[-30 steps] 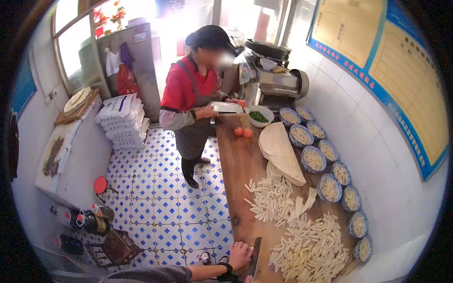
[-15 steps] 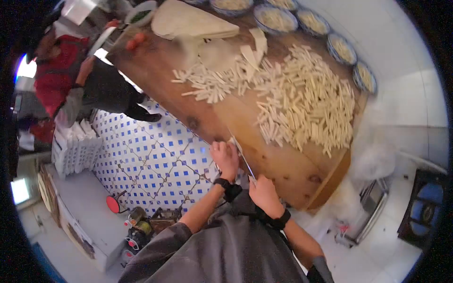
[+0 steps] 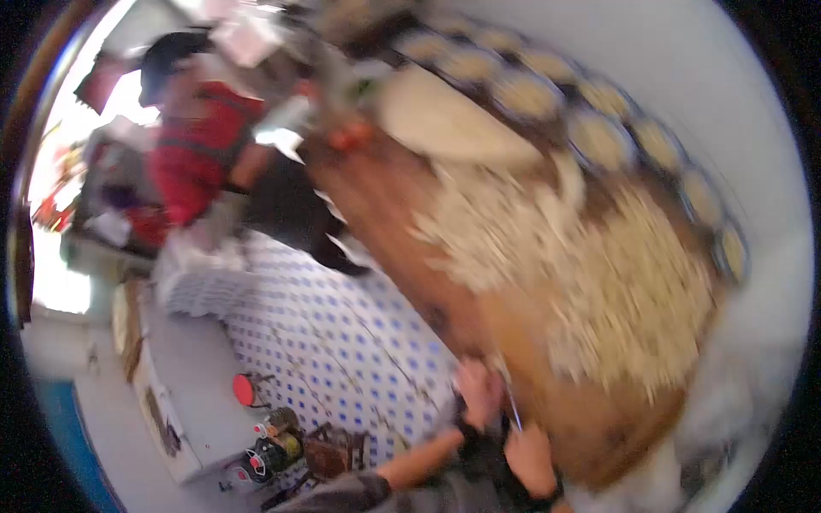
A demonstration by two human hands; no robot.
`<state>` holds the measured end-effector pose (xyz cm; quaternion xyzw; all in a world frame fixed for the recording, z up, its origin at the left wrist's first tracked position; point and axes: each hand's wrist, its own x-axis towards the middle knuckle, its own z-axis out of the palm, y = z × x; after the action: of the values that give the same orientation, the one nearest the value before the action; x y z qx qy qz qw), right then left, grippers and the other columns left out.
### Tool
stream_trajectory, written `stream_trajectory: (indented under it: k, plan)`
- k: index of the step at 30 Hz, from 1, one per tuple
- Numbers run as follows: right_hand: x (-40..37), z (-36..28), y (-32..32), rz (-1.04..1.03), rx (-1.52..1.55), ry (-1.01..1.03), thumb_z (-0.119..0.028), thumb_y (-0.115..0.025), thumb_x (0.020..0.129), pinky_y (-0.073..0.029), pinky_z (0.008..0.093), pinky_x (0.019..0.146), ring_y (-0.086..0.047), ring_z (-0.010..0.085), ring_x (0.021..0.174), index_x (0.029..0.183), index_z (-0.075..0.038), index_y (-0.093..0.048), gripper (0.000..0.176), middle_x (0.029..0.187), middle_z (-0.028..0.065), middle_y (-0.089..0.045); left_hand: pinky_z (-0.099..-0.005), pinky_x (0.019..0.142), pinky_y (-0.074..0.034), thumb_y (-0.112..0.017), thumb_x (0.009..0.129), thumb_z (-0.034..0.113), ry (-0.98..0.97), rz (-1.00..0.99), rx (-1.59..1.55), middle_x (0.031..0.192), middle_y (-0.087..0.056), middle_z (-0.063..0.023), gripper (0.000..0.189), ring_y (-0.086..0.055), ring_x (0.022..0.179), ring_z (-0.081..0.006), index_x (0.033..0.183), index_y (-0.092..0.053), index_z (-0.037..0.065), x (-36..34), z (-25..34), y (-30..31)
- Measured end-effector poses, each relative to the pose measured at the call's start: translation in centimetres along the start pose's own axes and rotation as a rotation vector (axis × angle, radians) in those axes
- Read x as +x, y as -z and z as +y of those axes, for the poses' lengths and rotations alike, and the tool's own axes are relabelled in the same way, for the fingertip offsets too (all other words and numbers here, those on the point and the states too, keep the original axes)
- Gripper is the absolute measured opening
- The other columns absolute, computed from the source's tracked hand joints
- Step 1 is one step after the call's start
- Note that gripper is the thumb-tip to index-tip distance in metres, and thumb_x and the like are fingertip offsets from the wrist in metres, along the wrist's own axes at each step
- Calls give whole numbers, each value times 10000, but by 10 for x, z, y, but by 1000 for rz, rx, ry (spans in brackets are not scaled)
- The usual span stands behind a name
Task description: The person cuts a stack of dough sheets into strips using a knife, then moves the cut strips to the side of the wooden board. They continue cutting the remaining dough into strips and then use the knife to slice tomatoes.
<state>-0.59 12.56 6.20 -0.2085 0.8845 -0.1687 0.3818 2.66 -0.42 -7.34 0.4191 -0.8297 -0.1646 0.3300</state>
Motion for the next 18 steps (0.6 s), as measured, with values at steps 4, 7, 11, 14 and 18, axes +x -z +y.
stream_trajectory:
  k: [4, 7, 11, 14, 18]
  plan:
    - [-4, -13, 20, 63, -36, 144, -388, -472, 965, -459, 548, 548, -639, 489, 696, 768, 82, -654, 541, 692, 325, -600, -442, 721, -377, -689, 778, 196, 146, -128, -195, 847, -479, -105, 183, -494, 852, -322, 802, -544, 87, 7, 6, 11]
    - [-4, -13, 20, 50, -133, 157, -378, -470, 968, -456, 550, 535, -634, 492, 677, 750, 90, -649, 547, 664, 322, -592, -433, 721, -375, -694, 769, 200, 173, -161, -183, 850, -487, -91, 179, -494, 851, -308, 796, -551, 97, 9, 6, 15]
    - [2, 7, 11, 35, -166, 228, -388, -438, 975, -470, 552, 557, -629, 502, 694, 768, 94, -659, 568, 692, 328, -603, -422, 725, -375, -694, 763, 203, 164, -135, -216, 850, -493, -78, 171, -499, 849, -296, 801, -558, 106, 9, 10, 17]
    - [-3, -4, 14, 68, -174, 186, -399, -422, 975, -487, 552, 587, -636, 499, 710, 765, 83, -665, 579, 723, 330, -616, -420, 718, -383, -686, 766, 205, 137, -102, -184, 836, -496, -76, 157, -505, 840, -290, 802, -565, 111, 11, 11, 24]
    - [-5, -10, 24, 119, -339, 363, -389, -434, 969, -503, 555, 608, -641, 484, 680, 749, 48, -681, 549, 715, 309, -633, -424, 719, -394, -663, 793, 225, 153, -90, -166, 834, -499, -77, 151, -514, 856, -287, 802, -566, 110, 14, 9, 21]
